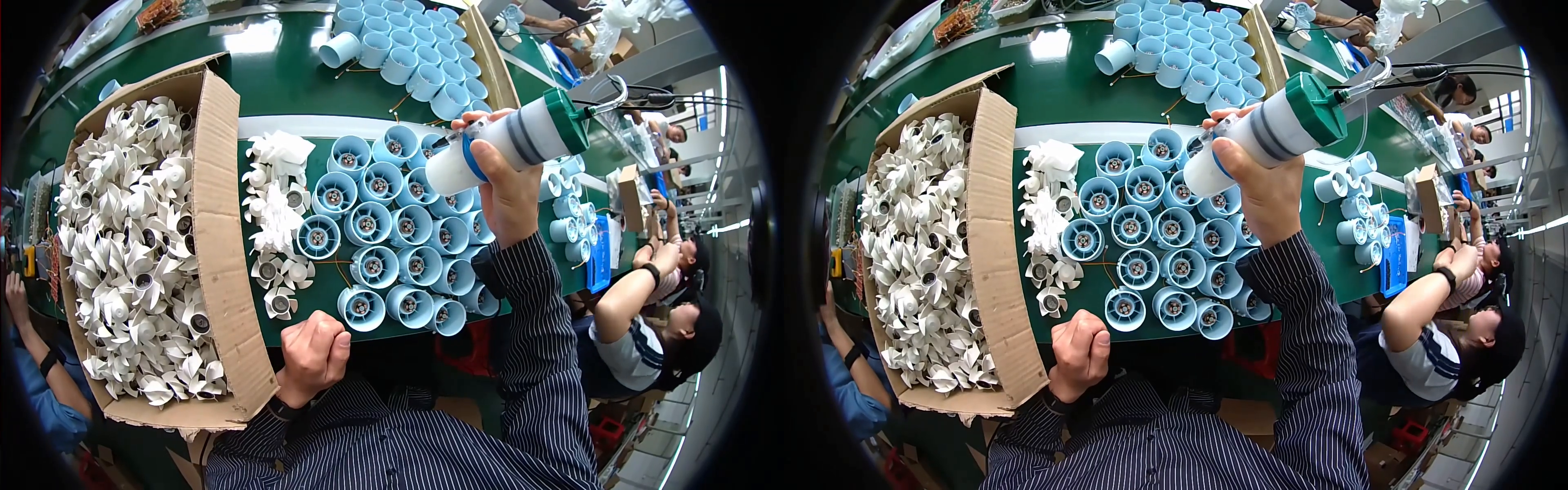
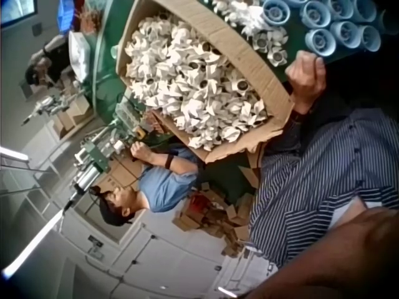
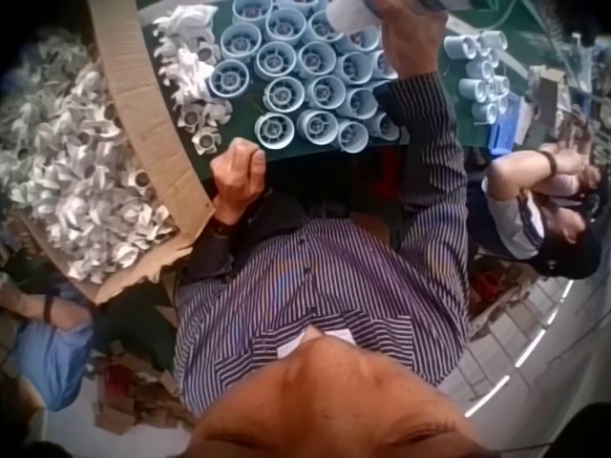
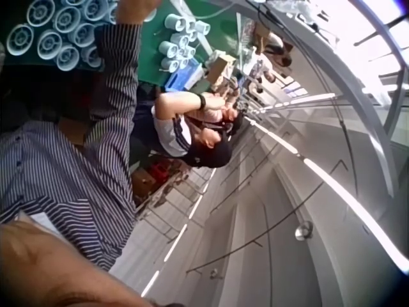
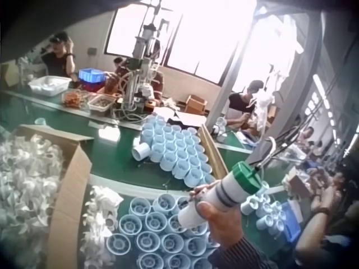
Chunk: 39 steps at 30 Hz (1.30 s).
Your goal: Using a manual dispenser to apply a substance into blue housings and then assembling white plastic components into them.
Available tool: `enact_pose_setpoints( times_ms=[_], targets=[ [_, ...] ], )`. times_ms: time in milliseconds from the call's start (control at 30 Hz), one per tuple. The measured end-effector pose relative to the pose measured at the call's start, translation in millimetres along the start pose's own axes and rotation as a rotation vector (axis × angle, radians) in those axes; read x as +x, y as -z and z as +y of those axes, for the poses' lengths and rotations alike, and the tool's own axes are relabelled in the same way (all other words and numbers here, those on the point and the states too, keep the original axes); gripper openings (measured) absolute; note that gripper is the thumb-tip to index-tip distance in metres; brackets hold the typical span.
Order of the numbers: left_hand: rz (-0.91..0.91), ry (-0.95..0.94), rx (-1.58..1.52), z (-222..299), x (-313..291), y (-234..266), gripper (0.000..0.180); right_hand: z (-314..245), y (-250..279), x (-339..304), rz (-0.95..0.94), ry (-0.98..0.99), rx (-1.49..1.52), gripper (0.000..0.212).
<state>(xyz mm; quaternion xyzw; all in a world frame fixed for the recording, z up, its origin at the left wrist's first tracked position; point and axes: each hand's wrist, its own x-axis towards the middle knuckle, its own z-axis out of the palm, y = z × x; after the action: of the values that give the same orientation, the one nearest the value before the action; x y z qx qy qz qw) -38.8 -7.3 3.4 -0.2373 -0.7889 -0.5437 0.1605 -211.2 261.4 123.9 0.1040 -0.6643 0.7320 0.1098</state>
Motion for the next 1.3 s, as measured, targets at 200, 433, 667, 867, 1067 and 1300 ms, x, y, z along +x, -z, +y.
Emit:
enact_pose_setpoints(
  times_ms=[200,433,667,867,1067,1300],
  targets=[
    [0.005,-0.009,0.006,0,0,-1,0.012,-4,1,-1,0.000,0.000,0.011,0.046],
    [0.008,-0.011,0.000,-1,0,1,0.012,-42,10,5,0.030,0.061,-0.003,0.042],
    [0.019,-0.015,-0.017,2,2,-1,0.013,-55,34,28,0.106,0.100,-0.119,0.039],
    [0.020,0.007,-0.008,1,0,0,0.012,-32,40,38,0.107,0.090,-0.109,0.041],
    [0.016,-0.003,0.009,0,1,0,0.013,-19,24,48,0.056,0.077,-0.054,0.042],
    [-0.003,0.021,0.014,2,1,0,0.015,2,11,52,0.035,0.001,-0.090,0.039]
  ],
)
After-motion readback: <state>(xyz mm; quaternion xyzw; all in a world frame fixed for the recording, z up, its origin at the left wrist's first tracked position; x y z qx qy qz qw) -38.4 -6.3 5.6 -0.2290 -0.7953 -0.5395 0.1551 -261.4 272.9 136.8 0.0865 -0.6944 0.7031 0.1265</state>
